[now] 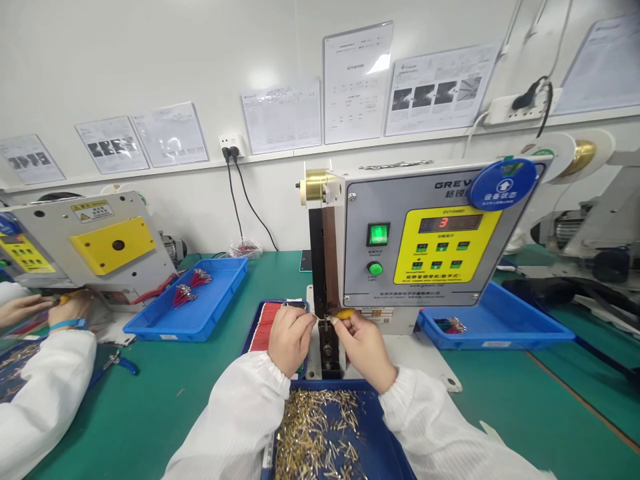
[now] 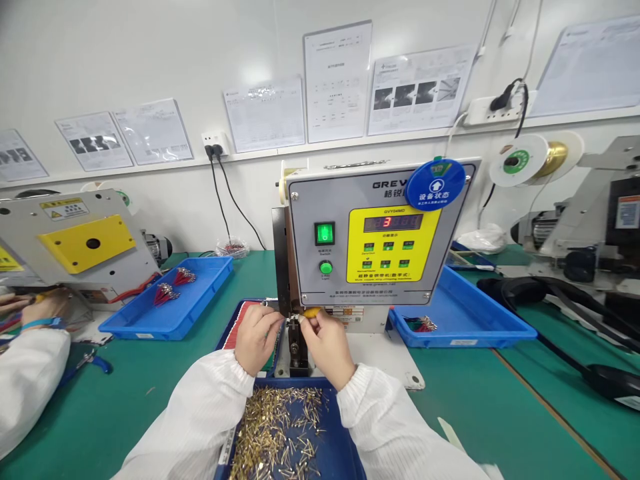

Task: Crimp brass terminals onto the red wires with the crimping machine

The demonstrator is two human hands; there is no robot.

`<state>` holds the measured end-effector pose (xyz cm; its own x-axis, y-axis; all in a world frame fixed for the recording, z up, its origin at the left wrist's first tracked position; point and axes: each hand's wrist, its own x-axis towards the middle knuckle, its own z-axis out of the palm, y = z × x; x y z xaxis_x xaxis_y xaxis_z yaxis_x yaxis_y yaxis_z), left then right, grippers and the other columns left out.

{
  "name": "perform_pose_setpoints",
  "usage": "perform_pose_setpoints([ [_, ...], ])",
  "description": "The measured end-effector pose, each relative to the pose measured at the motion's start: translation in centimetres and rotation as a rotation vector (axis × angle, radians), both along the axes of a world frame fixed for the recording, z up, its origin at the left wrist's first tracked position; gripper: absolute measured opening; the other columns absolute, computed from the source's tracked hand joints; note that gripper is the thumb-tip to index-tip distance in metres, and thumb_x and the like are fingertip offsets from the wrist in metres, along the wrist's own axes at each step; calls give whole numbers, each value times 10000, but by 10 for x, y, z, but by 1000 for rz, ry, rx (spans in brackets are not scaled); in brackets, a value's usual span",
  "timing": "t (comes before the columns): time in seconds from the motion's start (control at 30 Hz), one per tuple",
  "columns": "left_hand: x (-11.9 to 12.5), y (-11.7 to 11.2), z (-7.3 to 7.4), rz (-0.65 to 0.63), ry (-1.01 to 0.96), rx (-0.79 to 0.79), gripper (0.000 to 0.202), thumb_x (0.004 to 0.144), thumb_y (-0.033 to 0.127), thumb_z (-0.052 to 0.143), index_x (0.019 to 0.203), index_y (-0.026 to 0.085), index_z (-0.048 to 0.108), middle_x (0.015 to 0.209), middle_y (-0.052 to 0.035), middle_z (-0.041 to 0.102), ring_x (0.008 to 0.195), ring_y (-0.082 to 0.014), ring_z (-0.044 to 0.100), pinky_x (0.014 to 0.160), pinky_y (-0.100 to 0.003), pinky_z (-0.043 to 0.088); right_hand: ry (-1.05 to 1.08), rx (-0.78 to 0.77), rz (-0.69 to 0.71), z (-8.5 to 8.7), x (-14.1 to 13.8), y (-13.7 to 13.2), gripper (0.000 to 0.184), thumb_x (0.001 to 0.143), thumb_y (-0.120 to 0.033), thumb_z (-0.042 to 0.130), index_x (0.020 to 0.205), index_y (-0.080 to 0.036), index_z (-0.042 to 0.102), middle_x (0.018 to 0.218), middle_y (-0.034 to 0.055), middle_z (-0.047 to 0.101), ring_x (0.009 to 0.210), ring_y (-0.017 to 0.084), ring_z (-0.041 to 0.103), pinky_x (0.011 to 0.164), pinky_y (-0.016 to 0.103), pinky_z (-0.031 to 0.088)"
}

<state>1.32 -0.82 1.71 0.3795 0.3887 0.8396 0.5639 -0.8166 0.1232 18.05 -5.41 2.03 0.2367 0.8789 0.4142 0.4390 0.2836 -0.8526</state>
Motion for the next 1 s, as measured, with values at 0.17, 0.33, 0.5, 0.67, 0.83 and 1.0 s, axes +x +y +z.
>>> perform_pose_setpoints([
  [0.17, -1, 2, -2, 2, 38, -3, 130, 898, 165, 493, 916, 190, 619, 847, -56, 599, 834, -179, 517, 736, -323, 438, -173, 48, -109, 3, -4, -3, 309, 838, -393, 485, 599, -239, 364, 463, -57, 430, 438, 126, 421, 482, 247, 330],
  [0.33, -1, 2, -2, 7, 60, -16, 139, 900, 169, 484, 904, 192, 621, 838, -57, 602, 821, -180, 516, 729, -325, 442, -194, 63, -117, 4, -5, -4, 328, 835, -394, 484, 587, -247, 328, 462, -56, 422, 442, 126, 411, 483, 242, 317],
  [0.5, 0, 2, -1, -1, 74, -8, 126, 890, 153, 497, 897, 192, 616, 848, -57, 607, 817, -181, 510, 735, -324, 445, -202, 59, -115, 5, -5, -5, 330, 839, -407, 475, 587, -252, 329, 461, -49, 434, 444, 130, 410, 485, 244, 328],
  [0.67, 0, 0, 0, -1, 75, -7, 110, 882, 143, 510, 899, 188, 609, 842, -56, 606, 820, -184, 511, 740, -321, 443, -211, 64, -116, 4, -4, -5, 331, 839, -398, 480, 586, -250, 327, 463, -51, 432, 445, 128, 414, 488, 243, 327],
  [0.83, 0, 0, 1, -6, 68, -22, 105, 881, 137, 512, 898, 185, 604, 840, -53, 603, 824, -182, 506, 746, -318, 441, -221, 80, -135, 2, -6, -4, 362, 846, -403, 477, 575, -252, 290, 455, -55, 416, 441, 123, 399, 488, 246, 323],
  [1.0, -1, 2, 0, -24, 35, -16, 108, 882, 138, 507, 886, 189, 602, 833, -49, 602, 828, -178, 518, 741, -313, 440, -385, 9, -125, 10, 11, -3, 290, 867, -369, 433, 609, -248, 381, 478, -15, 514, 456, 161, 496, 491, 268, 330],
])
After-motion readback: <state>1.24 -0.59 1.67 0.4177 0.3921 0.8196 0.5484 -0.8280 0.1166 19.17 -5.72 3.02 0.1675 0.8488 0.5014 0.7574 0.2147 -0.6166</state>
